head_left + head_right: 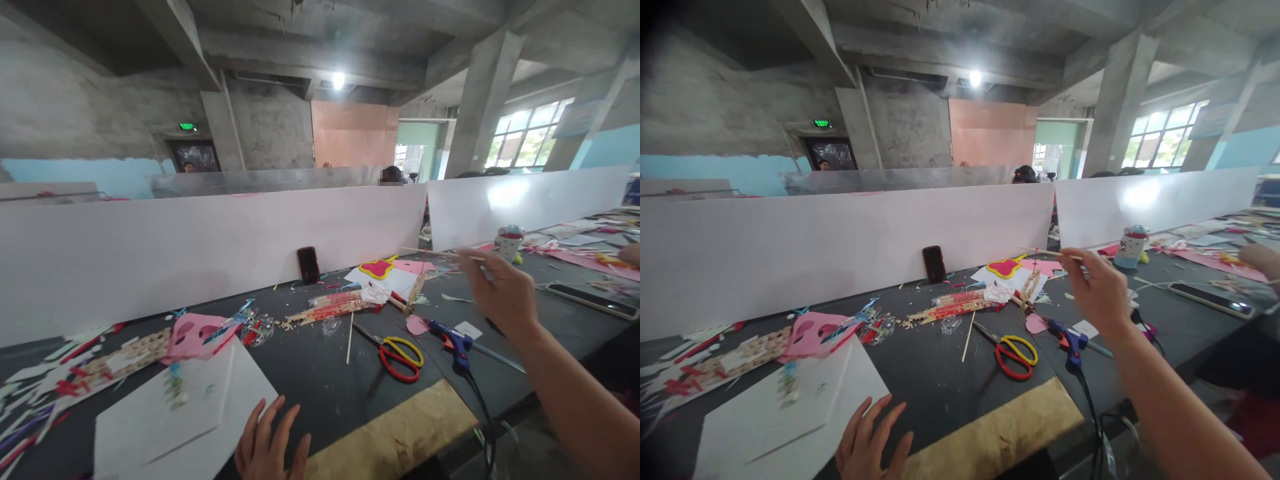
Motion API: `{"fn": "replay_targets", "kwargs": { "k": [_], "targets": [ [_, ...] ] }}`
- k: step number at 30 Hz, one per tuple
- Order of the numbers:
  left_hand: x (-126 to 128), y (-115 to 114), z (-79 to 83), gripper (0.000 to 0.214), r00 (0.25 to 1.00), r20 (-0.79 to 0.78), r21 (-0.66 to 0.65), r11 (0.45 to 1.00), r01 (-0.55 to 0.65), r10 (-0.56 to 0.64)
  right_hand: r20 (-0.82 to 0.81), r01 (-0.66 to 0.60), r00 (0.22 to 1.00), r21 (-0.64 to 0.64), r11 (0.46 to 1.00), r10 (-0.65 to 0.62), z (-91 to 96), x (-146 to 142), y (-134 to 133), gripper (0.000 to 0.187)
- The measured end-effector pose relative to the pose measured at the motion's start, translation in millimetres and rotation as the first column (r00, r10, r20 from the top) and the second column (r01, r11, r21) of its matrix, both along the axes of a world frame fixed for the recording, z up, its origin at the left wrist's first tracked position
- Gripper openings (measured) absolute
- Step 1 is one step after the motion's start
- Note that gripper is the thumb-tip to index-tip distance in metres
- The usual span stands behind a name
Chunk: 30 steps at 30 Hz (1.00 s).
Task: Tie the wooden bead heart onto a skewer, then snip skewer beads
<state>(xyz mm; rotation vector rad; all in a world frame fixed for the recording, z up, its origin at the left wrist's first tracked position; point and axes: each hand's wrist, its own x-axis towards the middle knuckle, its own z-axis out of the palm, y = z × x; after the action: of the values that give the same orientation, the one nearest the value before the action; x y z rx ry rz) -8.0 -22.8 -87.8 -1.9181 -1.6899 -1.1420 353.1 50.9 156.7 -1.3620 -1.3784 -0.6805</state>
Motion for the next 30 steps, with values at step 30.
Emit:
{"fn": "replay_targets", "kwargs": {
  "k": [30],
  "targets": [
    [-14,8,15.5,0.028,0.989,-0.136,0.045,0.997,0.064,-0.057,0.023,0.07,0.997,0.279,0.958,-0.08,53.5,6,59,0.032]
  ]
}}
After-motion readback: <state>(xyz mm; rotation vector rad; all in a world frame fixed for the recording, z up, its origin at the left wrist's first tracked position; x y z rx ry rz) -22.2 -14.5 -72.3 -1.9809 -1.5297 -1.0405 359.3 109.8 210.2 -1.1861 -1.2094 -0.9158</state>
